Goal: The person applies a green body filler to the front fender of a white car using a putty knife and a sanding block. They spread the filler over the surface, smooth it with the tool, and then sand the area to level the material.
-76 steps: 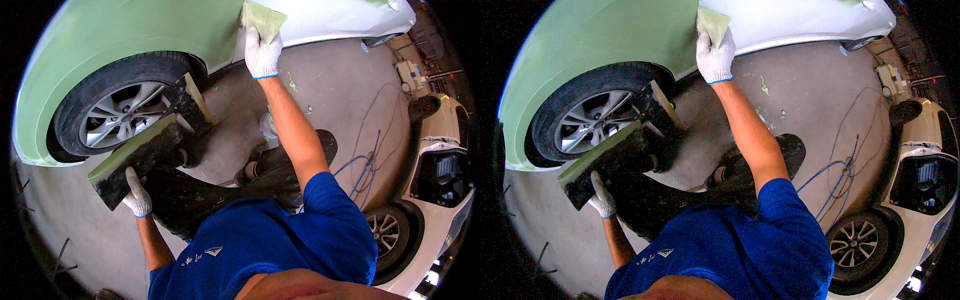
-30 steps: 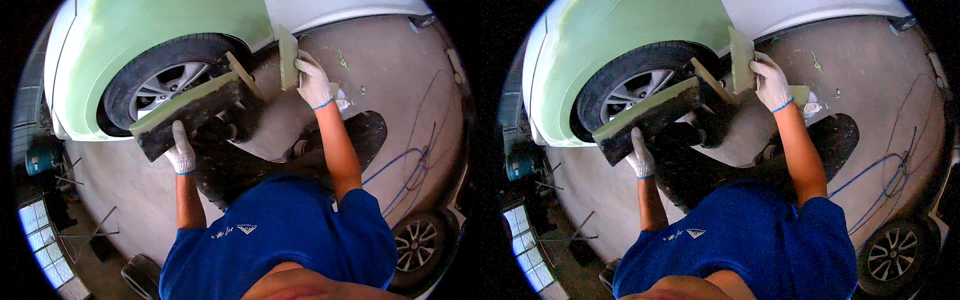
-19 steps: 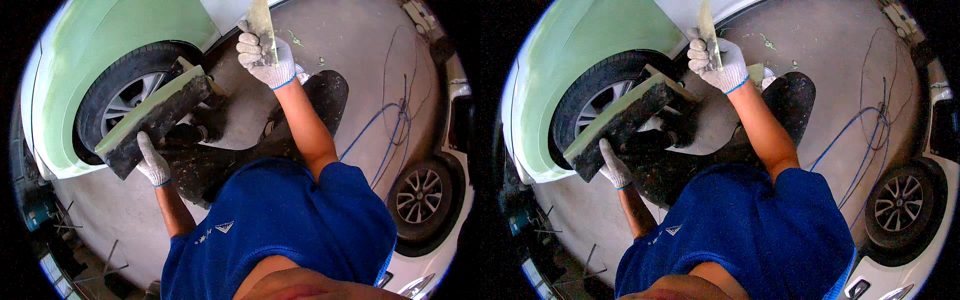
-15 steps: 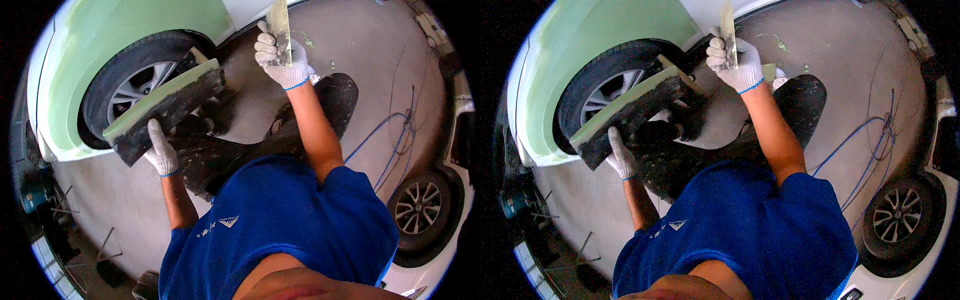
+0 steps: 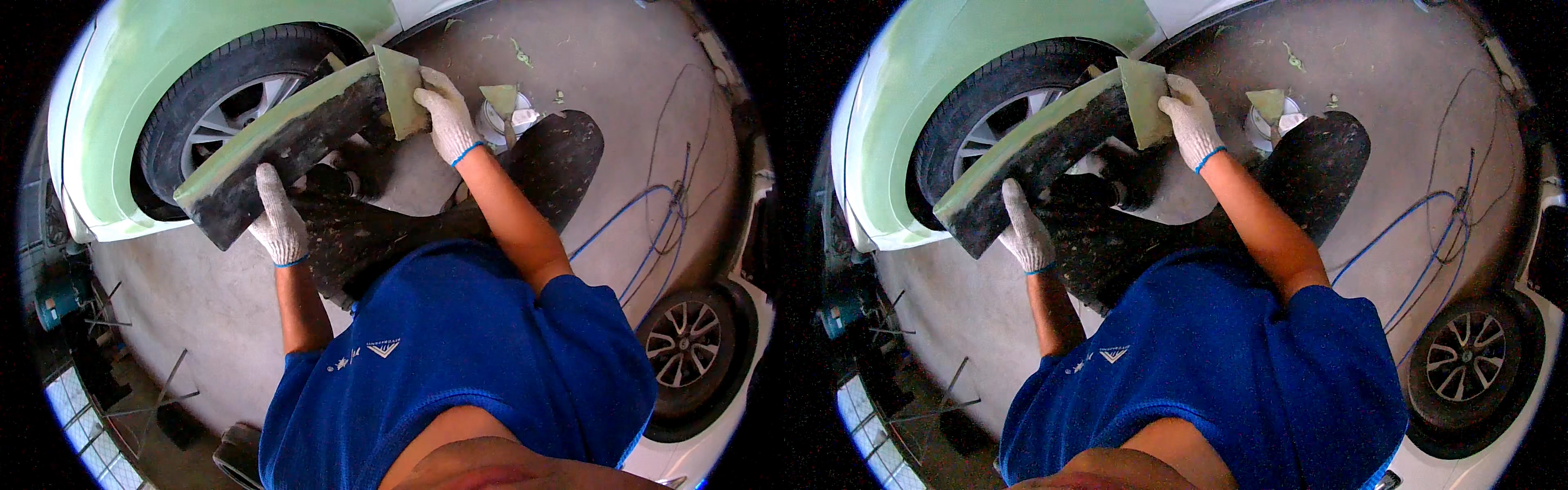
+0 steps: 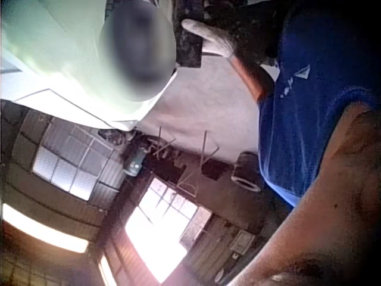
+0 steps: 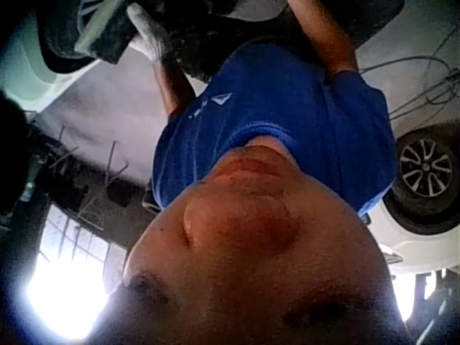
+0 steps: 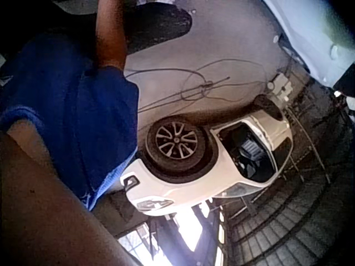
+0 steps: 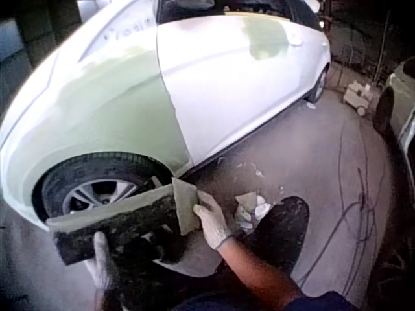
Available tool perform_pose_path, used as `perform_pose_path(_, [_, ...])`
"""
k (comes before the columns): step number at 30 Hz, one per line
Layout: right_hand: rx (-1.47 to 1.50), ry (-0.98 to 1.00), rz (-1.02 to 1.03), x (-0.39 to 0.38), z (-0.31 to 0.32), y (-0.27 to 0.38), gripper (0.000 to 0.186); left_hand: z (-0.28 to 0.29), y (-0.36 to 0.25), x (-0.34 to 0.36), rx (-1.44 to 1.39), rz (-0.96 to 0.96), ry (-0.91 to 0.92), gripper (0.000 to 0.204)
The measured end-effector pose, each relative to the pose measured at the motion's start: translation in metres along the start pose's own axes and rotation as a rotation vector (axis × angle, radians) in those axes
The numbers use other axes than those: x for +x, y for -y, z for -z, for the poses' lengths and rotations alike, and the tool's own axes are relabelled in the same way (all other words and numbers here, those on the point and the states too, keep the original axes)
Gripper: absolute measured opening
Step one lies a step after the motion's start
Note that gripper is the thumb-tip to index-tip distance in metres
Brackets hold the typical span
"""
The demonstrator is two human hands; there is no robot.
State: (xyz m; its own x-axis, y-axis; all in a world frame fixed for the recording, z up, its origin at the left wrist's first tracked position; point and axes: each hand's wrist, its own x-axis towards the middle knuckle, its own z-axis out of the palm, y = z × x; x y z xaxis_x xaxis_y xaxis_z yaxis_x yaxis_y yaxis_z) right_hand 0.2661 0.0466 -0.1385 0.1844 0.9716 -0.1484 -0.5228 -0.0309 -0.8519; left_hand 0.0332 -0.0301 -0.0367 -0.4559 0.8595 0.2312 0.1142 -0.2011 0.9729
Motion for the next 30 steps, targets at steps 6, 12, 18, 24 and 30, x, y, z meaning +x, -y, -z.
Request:
perform_pose_path(6, [-0.292,0.056,0.099,-0.001,-0.009,0.005,0.047,-0.006,-0.002,-0.004,0.024,0.06,0.086,0.043])
perform_pose_path(12, [-0.463,0.118,0.228,-0.005,-0.024,0.008,0.044,-0.011,-0.006,-0.003,0.112,0.061,0.153,0.042])
perform_pose_path(18, [-0.472,0.182,0.293,-0.011,-0.037,0.012,0.043,-0.01,-0.011,0.0,0.112,0.154,0.305,0.041])
perform_pose_path(24, [-0.422,0.272,0.315,-0.018,-0.048,0.018,0.043,-0.01,-0.01,0.011,0.294,0.033,0.587,0.032])
perform_pose_path(30, [-0.457,0.314,0.339,-0.026,-0.055,0.028,0.043,-0.015,-0.024,0.018,0.534,-0.182,0.875,0.017])
